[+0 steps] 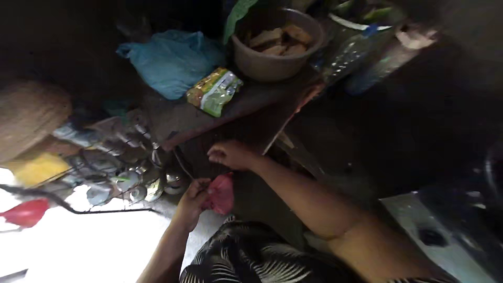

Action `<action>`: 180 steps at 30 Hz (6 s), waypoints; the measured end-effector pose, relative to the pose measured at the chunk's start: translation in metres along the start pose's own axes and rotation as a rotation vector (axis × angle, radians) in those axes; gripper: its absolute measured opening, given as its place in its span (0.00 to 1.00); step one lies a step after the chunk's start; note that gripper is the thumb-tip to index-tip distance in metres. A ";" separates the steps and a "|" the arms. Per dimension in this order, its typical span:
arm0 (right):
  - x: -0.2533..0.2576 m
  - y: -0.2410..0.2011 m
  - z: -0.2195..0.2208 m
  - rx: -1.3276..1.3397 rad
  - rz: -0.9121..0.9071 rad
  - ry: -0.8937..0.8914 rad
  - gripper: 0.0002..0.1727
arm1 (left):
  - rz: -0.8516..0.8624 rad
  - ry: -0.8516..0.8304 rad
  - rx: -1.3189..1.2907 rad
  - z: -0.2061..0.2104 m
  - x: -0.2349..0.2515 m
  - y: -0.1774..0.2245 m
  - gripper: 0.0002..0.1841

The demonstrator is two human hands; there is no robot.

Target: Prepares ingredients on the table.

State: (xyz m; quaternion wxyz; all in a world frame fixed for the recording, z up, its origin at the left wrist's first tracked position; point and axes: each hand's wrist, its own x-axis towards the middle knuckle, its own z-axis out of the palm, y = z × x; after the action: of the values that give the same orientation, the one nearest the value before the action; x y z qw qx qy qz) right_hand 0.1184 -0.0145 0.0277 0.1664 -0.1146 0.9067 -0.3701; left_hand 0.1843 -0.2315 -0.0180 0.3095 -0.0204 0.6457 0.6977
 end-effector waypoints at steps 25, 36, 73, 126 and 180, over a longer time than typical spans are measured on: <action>-0.565 -0.003 0.221 0.039 0.707 1.255 0.12 | 0.909 -1.200 1.016 0.346 -0.192 -0.100 0.18; -0.721 -0.067 0.345 -0.448 1.160 1.564 0.09 | 0.552 -1.665 0.972 0.448 -0.360 -0.211 0.20; -1.212 0.019 0.223 -0.209 1.101 2.200 0.11 | 0.871 -2.127 0.546 0.927 -0.601 -0.340 0.37; -1.330 0.255 0.190 0.712 0.737 1.315 0.17 | 0.387 -1.213 0.799 0.982 -0.560 -0.360 0.12; -1.230 0.240 0.259 0.254 1.153 0.554 0.36 | 0.265 -1.056 0.836 0.896 -0.556 -0.426 0.20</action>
State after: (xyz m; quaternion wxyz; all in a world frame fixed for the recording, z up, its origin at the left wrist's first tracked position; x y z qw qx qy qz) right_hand 1.3276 0.3973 -0.0493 0.1108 0.5104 0.7813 -0.3418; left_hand 1.1612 0.3510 -0.0104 0.4770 0.5227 0.6203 0.3383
